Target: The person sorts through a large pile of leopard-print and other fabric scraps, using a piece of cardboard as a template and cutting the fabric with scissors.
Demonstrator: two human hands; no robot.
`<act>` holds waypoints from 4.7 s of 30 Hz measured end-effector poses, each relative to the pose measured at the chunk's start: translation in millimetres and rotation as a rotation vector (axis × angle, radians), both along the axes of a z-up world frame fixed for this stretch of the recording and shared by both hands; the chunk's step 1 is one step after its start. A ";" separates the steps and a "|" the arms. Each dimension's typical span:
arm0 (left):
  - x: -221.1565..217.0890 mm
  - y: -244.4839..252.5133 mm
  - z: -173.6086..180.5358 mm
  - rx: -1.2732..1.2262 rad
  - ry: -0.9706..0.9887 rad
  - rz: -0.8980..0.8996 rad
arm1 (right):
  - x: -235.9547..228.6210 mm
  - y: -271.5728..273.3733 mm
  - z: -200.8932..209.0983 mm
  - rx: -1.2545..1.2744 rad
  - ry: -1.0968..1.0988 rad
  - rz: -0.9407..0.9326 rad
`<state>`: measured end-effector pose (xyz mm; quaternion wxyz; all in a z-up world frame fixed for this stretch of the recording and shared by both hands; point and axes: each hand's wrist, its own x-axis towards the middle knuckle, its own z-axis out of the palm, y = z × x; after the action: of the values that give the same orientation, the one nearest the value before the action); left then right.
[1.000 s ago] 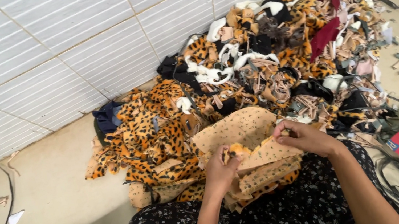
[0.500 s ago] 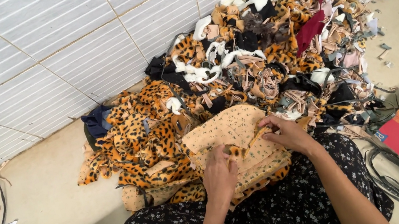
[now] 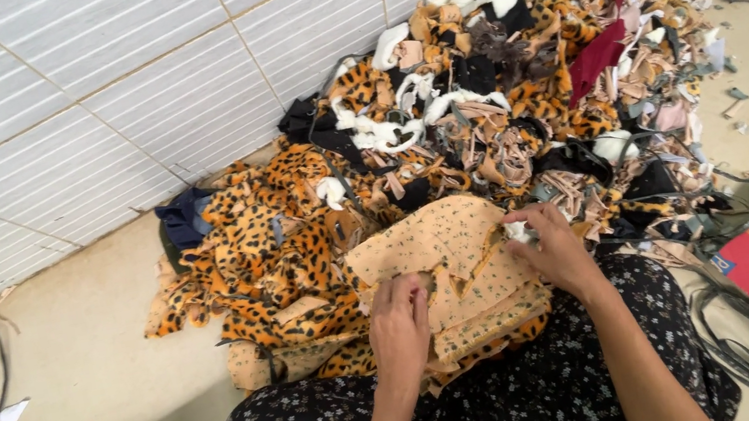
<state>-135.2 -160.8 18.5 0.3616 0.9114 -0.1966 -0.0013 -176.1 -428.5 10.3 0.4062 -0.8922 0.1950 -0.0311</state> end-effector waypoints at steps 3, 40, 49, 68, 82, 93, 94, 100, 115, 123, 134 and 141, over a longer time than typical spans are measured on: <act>-8.2 2.9 17.3 0.011 0.004 -0.068 | 2.8 -51.1 -46.4 -0.068 -0.085 -0.197; 131.5 -243.8 -0.8 0.008 0.486 -0.321 | 199.9 -146.6 -96.2 -0.463 0.199 -0.003; 126.4 -257.4 -17.4 -0.035 0.518 -0.331 | 142.1 -186.6 -127.7 -0.484 -0.324 -0.278; 89.7 -260.6 -1.0 -0.419 0.858 -0.212 | 96.4 -153.1 -79.7 -0.466 0.002 -0.271; 101.7 -217.6 1.0 -0.924 0.891 0.033 | 57.0 -127.8 -39.2 -0.058 -0.322 -0.225; 104.6 -227.7 -51.1 -0.808 1.014 0.001 | 85.5 -107.7 -69.9 0.278 -0.047 -0.154; 104.1 -227.1 -41.0 -0.805 1.015 -0.002 | 83.5 -97.0 -53.1 0.279 -0.049 -0.157; 103.0 -211.4 11.0 -1.070 1.146 -0.007 | 75.6 -42.0 8.4 -0.183 -0.322 0.147; 100.2 -113.7 68.9 -1.228 1.125 0.015 | 60.0 -7.5 107.7 0.680 -0.227 0.240; 70.7 -46.7 90.8 -0.484 0.657 -0.056 | 43.5 22.9 109.6 0.768 -0.029 0.239; 27.5 2.9 28.1 0.099 0.523 0.122 | 23.1 38.7 34.2 0.227 0.286 0.204; 21.0 -4.0 28.7 0.119 0.412 0.131 | 24.5 33.5 -3.7 0.034 0.246 0.130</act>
<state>-114.2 -164.7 47.2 0.3392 0.9224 -0.0587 -0.1754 -151.6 -395.0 6.5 0.3955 -0.8930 0.1855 0.1081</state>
